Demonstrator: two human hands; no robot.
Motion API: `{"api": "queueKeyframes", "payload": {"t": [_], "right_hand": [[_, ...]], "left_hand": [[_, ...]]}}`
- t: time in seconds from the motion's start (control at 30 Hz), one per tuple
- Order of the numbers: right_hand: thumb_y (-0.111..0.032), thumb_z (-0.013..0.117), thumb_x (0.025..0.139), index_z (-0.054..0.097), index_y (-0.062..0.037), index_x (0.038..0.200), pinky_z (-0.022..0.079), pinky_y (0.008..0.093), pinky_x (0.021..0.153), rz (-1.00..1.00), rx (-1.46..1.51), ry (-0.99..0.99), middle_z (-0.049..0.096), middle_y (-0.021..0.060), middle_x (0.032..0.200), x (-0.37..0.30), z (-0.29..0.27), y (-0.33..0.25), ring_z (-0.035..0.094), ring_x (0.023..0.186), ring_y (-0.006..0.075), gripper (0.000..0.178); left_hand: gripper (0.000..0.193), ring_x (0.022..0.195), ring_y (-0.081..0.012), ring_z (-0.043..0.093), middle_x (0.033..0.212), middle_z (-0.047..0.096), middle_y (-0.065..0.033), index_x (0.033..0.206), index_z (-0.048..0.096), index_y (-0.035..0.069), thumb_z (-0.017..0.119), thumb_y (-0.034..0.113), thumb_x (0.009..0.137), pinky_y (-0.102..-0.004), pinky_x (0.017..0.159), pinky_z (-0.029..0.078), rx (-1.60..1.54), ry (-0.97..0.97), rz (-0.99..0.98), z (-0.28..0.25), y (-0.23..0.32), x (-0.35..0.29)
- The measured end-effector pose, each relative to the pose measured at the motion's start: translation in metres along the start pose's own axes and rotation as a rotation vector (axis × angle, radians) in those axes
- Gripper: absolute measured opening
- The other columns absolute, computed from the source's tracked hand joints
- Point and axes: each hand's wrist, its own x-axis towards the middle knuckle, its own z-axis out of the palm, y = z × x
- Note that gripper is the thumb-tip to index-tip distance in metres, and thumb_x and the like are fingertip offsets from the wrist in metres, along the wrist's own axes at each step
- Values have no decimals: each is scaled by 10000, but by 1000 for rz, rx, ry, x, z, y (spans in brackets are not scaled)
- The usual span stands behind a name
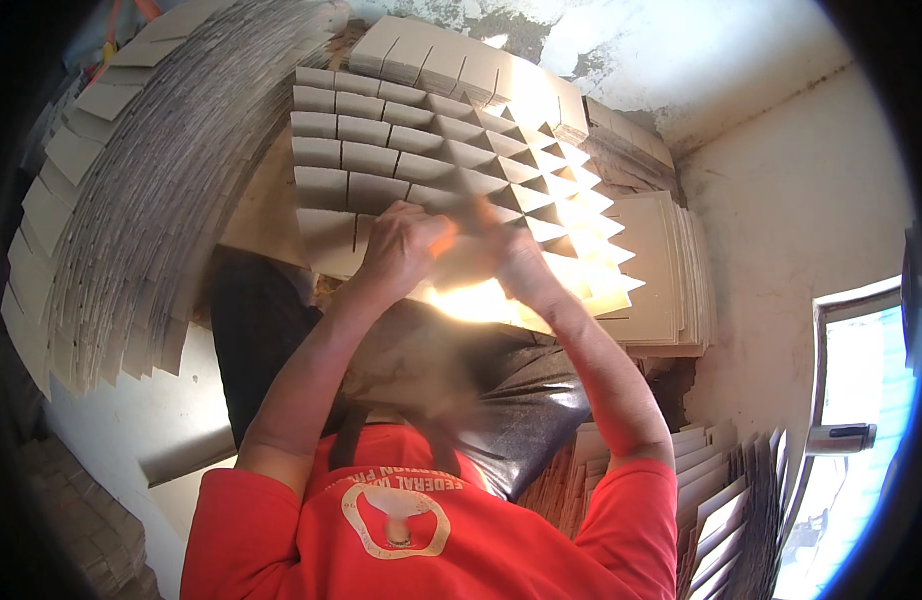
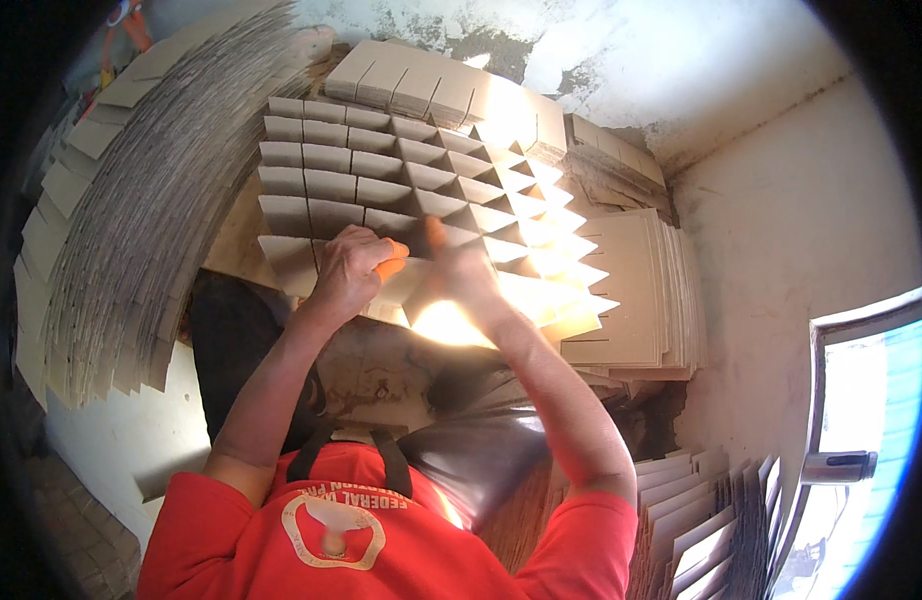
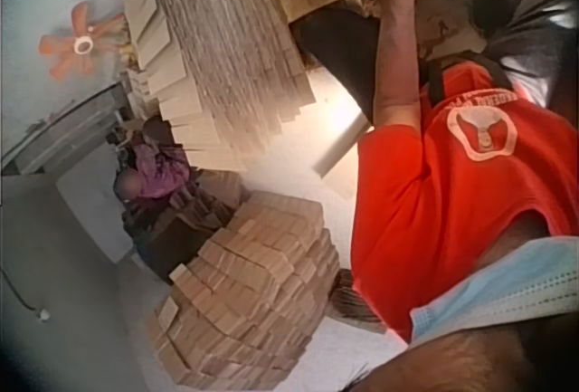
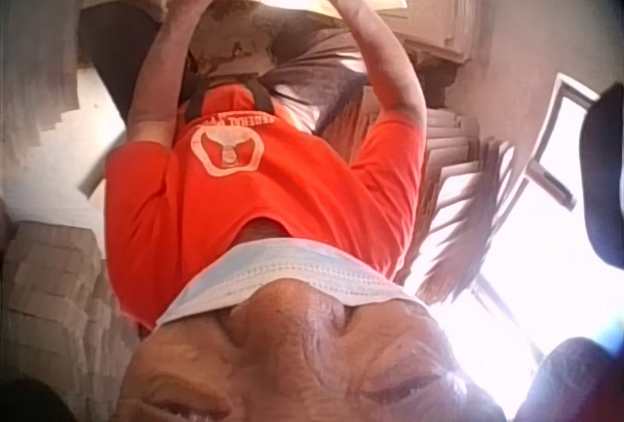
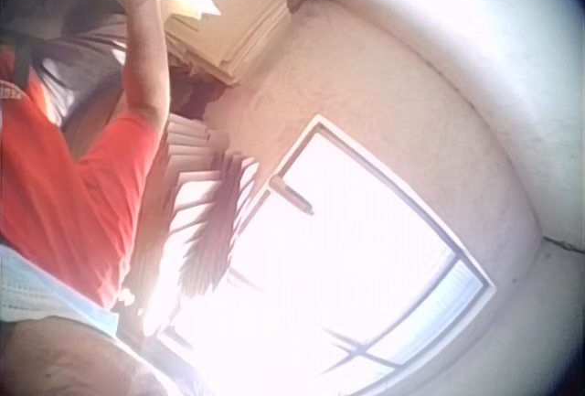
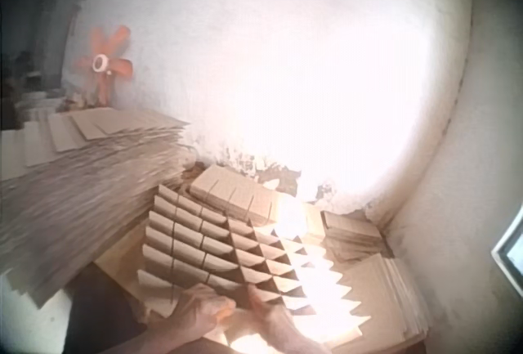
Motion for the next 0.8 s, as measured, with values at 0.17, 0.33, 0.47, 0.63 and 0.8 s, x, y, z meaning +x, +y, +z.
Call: {"api": "queueKeyframes", "payload": {"t": [0.17, 0.33, 0.47, 0.63, 0.8], "right_hand": [[-179, 684, 804, 490, -65, 1374, 519, 331, 734, 62, -133, -51, 691, 151, 945, -14, -5, -13, 665, 821, 243, 612], [-61, 576, 897, 652, -60, 1160, 535, 344, 805, 103, -254, 537, 698, 135, 1045, -44, -62, 52, 682, 954, 260, 274], [-172, 631, 917, 549, -79, 1324, 462, 400, 960, 301, -563, 958, 594, 155, 1249, -103, -113, 174, 556, 1155, 328, 426], [-277, 751, 809, 452, -4, 1357, 359, 519, 1011, 924, -770, 650, 429, 147, 1401, -154, -110, 247, 418, 1266, 314, 682], [-188, 794, 744, 522, -24, 1240, 390, 482, 971, 841, -889, 640, 537, 146, 1201, -181, -105, 290, 494, 1184, 319, 589]], "left_hand": [[205, 717, -302, 593, 761, 651, -107, 908, 693, 35, 749, 56, 711, -402, 727, 476, 48, -62, 32, -3, -1, 1], [500, 1063, -315, 599, 1139, 650, -143, 1224, 607, 25, 745, 118, 752, -427, 923, 464, 174, -134, 126, -10, 24, 6], [695, 1322, -311, 439, 1370, 518, -156, 1403, 457, 32, 740, 167, 783, -445, 1078, 354, 245, -348, 172, 0, 44, 14], [739, 1384, -309, 378, 1421, 474, -187, 1426, 412, 1, 740, 188, 792, -461, 1134, 288, 329, -515, 156, 11, 45, 12], [723, 1378, -307, 390, 1419, 480, -189, 1417, 433, 3, 743, 177, 786, -460, 1124, 304, 315, -536, 160, 11, 45, 15]]}}
